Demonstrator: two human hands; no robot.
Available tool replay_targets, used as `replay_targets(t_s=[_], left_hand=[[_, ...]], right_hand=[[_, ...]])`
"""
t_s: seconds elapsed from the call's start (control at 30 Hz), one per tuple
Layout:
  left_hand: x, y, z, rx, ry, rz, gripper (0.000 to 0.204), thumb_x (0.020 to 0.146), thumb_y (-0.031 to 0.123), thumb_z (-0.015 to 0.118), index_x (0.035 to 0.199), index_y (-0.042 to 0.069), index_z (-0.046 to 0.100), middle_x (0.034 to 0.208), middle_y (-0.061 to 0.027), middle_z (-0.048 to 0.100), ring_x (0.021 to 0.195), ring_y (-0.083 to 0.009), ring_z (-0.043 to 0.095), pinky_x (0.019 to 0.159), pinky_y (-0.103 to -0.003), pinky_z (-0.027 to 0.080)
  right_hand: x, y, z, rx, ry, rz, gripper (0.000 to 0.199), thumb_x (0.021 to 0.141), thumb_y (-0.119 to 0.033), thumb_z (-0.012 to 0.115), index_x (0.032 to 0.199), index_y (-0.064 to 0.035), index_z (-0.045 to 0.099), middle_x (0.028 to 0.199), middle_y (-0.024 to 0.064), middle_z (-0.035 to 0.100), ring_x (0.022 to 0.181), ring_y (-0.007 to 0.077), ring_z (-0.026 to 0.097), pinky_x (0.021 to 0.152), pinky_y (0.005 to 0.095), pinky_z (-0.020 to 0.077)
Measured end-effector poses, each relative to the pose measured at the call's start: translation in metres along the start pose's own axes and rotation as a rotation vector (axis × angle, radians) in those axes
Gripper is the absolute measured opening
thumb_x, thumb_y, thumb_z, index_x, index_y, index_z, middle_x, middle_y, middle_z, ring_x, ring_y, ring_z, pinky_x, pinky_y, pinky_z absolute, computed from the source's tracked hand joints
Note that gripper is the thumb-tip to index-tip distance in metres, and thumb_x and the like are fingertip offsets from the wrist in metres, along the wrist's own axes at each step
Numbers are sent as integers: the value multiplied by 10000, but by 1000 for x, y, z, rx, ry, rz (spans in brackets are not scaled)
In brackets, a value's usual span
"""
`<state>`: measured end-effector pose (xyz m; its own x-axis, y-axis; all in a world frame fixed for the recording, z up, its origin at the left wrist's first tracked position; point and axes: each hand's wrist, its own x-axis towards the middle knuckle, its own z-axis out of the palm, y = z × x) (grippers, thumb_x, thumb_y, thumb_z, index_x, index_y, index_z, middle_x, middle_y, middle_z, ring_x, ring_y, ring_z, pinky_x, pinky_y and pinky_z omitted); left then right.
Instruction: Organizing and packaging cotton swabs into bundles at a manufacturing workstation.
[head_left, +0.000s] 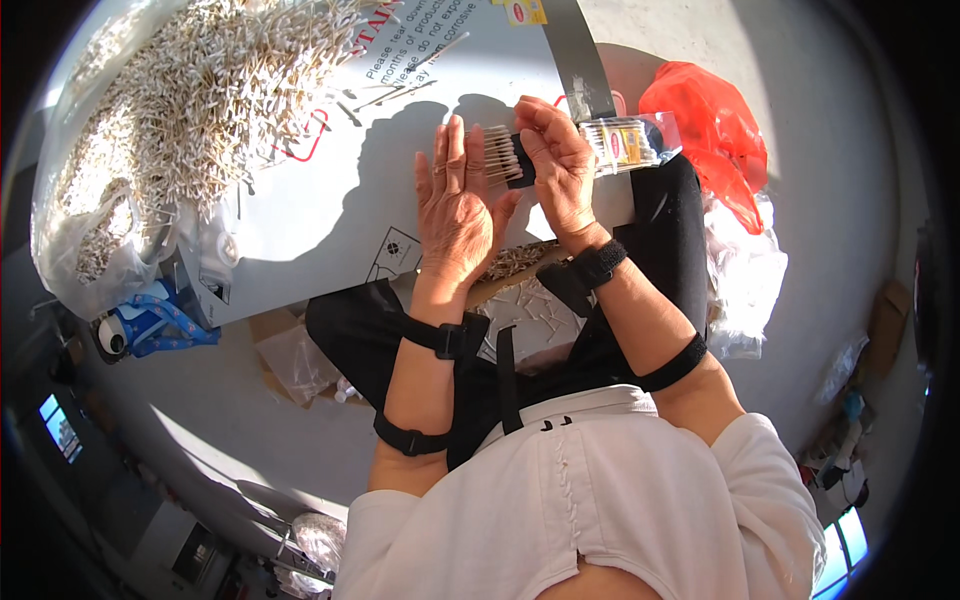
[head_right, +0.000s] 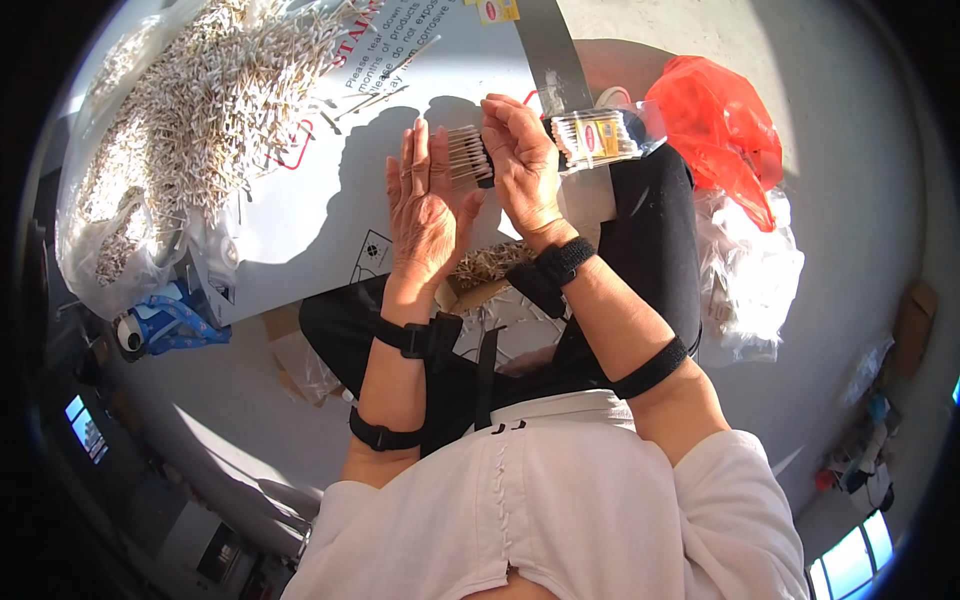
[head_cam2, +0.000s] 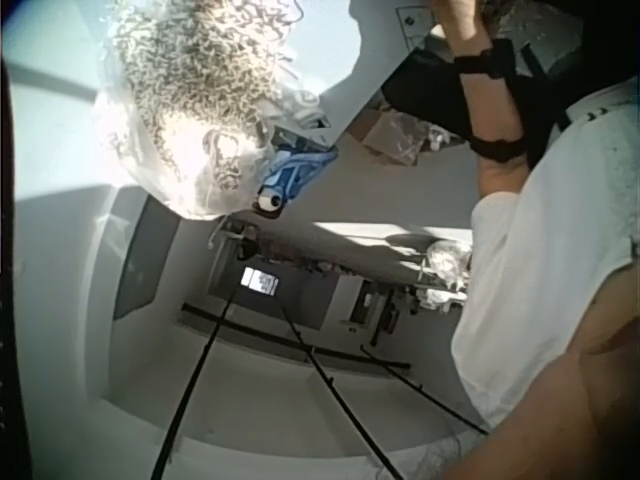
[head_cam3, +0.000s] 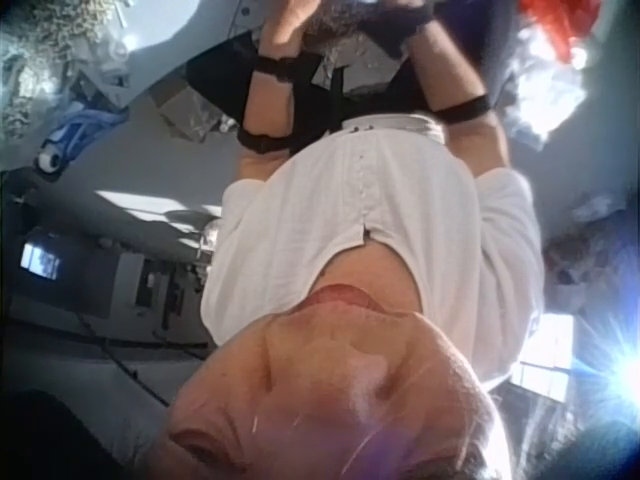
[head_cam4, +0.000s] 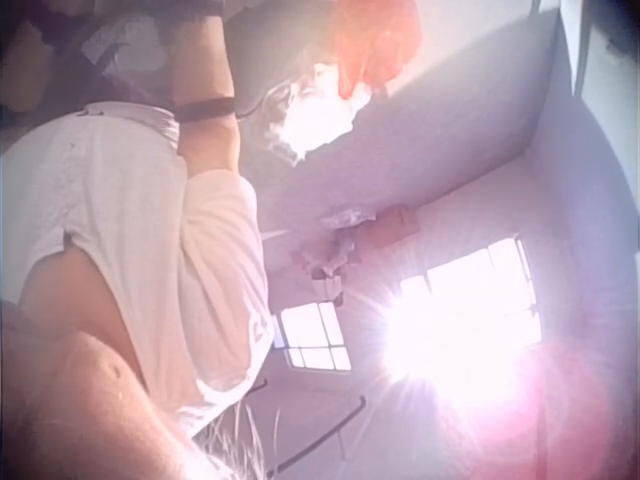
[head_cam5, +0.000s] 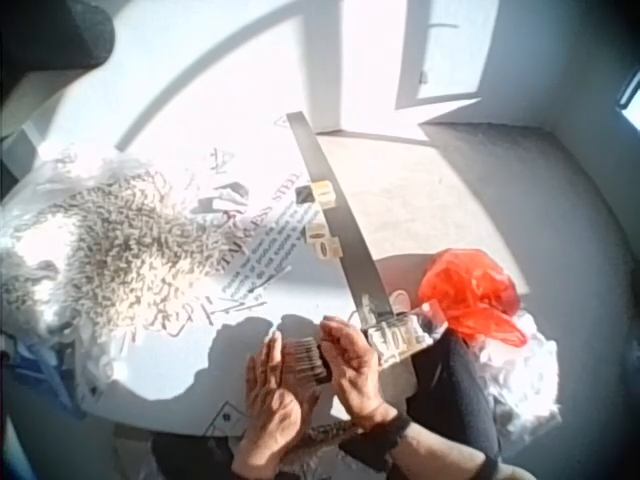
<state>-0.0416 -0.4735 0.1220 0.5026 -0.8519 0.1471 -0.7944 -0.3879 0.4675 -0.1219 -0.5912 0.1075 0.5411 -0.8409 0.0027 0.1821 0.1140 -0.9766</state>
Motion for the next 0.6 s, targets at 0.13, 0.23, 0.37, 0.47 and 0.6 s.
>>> replay_targets(t_s=[0.13, 0.23, 0.37, 0.47, 0.6], left_hand=[[-6, -2, 2, 134, -113, 19, 818, 901, 493, 573, 1515, 37, 286, 1596, -149, 222, 1482, -300, 205, 1184, -533, 132], [-5, -3, 3, 133, -127, 20, 797, 922, 514, 529, 1516, 41, 286, 1593, -157, 227, 1482, -309, 198, 1185, -533, 127], [-2, -5, 4, 57, -31, -9, 709, 910, 326, 609, 1495, 44, 325, 1560, -174, 294, 1459, -323, 256, 1176, -507, 182], [5, -19, 0, -146, 165, -19, 633, 860, 124, 655, 1433, 35, 401, 1501, -181, 386, 1413, -352, 338, 1145, -490, 255], [24, -32, -9, -66, 255, -15, 438, 660, -49, 744, 1044, 100, 594, 1224, -104, 575, 1190, -317, 530, 975, -453, 393]], right_hand=[[2, -6, -10, -499, -133, -181, 203, 793, 28, 674, 985, -36, 693, 1027, 91, 618, 916, 239, 648, 801, 328, 536], [5, -7, -10, -656, -252, -267, 182, 754, -6, 705, 933, -42, 698, 925, 93, 606, 875, 287, 632, 767, 351, 535], [6, -8, -5, -786, -274, -334, 142, 737, -24, 712, 873, -53, 682, 885, 85, 591, 856, 284, 621, 746, 374, 531], [6, -7, -7, -804, -275, -361, 115, 737, -29, 711, 840, -55, 668, 878, 82, 584, 855, 280, 618, 743, 377, 529], [6, -6, -9, -803, -288, -383, 104, 742, -36, 711, 831, -56, 661, 884, 78, 583, 859, 281, 616, 742, 375, 529]])
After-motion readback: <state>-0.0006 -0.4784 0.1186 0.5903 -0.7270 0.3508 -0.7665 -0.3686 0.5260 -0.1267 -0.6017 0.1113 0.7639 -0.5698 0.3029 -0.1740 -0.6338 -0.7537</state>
